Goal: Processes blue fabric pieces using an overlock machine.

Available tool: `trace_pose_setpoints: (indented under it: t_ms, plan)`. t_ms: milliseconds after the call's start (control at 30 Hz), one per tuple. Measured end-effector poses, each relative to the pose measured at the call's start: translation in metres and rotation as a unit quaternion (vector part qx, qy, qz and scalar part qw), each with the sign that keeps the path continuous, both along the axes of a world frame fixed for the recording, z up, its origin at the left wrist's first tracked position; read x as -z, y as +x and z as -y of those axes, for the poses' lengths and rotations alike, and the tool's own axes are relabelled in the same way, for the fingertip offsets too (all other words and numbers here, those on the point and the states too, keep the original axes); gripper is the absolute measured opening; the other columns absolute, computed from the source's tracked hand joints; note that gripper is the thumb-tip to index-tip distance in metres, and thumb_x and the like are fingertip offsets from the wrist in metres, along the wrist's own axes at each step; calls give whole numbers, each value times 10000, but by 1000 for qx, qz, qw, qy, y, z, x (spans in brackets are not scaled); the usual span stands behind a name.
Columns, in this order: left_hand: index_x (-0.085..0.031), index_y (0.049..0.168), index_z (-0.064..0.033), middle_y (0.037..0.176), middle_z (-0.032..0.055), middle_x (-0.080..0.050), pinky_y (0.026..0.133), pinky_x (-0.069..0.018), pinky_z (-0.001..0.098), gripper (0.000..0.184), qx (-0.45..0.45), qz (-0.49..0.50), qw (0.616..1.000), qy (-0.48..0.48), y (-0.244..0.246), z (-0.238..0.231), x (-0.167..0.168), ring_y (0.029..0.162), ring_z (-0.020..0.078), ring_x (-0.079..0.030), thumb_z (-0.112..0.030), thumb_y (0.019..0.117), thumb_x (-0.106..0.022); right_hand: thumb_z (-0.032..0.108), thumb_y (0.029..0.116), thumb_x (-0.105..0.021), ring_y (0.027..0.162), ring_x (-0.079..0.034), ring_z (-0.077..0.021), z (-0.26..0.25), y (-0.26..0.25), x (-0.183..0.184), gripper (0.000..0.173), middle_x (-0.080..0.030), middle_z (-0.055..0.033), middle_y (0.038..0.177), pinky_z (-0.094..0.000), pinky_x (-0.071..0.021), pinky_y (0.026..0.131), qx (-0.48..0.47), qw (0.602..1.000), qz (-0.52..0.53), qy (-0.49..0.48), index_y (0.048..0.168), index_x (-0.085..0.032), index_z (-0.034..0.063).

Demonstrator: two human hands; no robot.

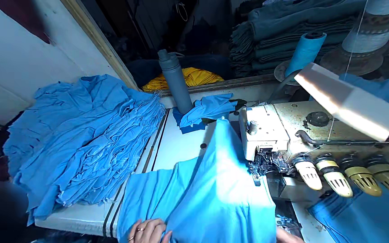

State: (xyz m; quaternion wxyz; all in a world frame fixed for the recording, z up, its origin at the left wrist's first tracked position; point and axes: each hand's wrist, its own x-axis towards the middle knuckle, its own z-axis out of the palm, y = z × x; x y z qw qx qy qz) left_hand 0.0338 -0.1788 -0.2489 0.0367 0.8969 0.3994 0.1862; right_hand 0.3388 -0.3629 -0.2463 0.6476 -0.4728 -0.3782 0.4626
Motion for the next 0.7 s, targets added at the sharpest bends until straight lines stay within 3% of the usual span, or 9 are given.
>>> trace_pose_setpoints:
  t_ms: [67, 167, 300, 367, 467, 533, 600, 633, 700]
  plan:
    - [-699, 937, 75, 997, 250, -721, 1077, -364, 679, 232, -30, 49, 998, 0, -7, -3, -20, 1013, 442, -689, -142, 971, -622, 13, 831, -771, 1036, -712, -43, -3, -3, -7, 444, -750, 102, 1131, -313, -599, 935, -17, 998, -59, 22, 1234, -620, 121]
    - [-691, 1002, 77, 1045, 253, -717, 1117, -345, 641, 272, -30, 93, 986, 136, -2, -38, -73, 1074, 404, -683, -142, 1003, -529, 64, 775, -829, 979, -718, 3, 1, -9, -18, 412, -774, 147, 1046, -254, -600, 901, -65, 992, -111, 20, 1103, -755, 301]
    - [-661, 957, 94, 1103, 286, -691, 1127, -307, 590, 267, 29, 87, 949, 301, 27, -86, -134, 1098, 422, -650, -97, 1007, -481, 14, 818, -784, 1035, -703, 3, 9, -23, -36, 448, -761, 140, 1100, -260, -586, 945, -176, 975, -130, 31, 1178, -681, 260]
    - [-668, 1014, 117, 1133, 297, -678, 1116, -306, 663, 257, 16, 32, 967, 251, 46, -96, -145, 1101, 465, -647, -94, 1016, -520, 47, 920, -704, 980, -699, 3, 5, -30, -28, 166, -760, 47, 1021, -237, -581, 899, -195, 978, -31, 63, 1086, -697, 51]
    - [-678, 1102, 82, 1152, 293, -666, 1067, -305, 752, 198, 5, -35, 993, 111, 74, -83, -139, 1087, 506, -635, -73, 996, -613, 198, 1026, -608, 952, -693, -37, 6, -46, -4, 292, -744, -102, 975, -233, -555, 880, -209, 968, 127, 60, 1049, -712, -74]
    - [-712, 1118, 34, 1125, 220, -705, 1046, -396, 660, 226, 71, 2, 994, 80, 89, -42, -123, 1068, 411, -667, -118, 982, -614, 291, 998, -648, 913, -713, -161, 16, -54, 11, 360, -732, -152, 948, -361, -573, 842, -233, 954, 187, -37, 1035, -709, -62]
    - [-762, 1010, -35, 994, 98, -745, 962, -516, 517, 229, 150, 56, 986, 38, 94, 11, -96, 975, 266, -700, -193, 960, -604, 320, 958, -682, 890, -705, -313, 28, -64, 22, 408, -710, -227, 913, -520, -542, 826, -257, 931, 212, -150, 964, -696, -87]
    - [-770, 953, -74, 933, 39, -747, 885, -564, 441, 227, 176, 73, 982, -2, 92, 37, -80, 911, 191, -708, -227, 956, -603, 300, 939, -708, 923, -693, -326, 34, -67, 25, 403, -702, -239, 944, -524, -527, 853, -263, 927, 196, -182, 981, -688, -101]
    - [-760, 925, -80, 851, 17, -737, 700, -595, 354, 241, 198, 90, 969, -116, 87, 81, -52, 752, 133, -702, -289, 952, -641, 176, 880, -777, 978, -694, -149, 46, -73, 29, 378, -710, -128, 1048, -336, -570, 895, -241, 951, 94, -170, 1135, -658, -76]
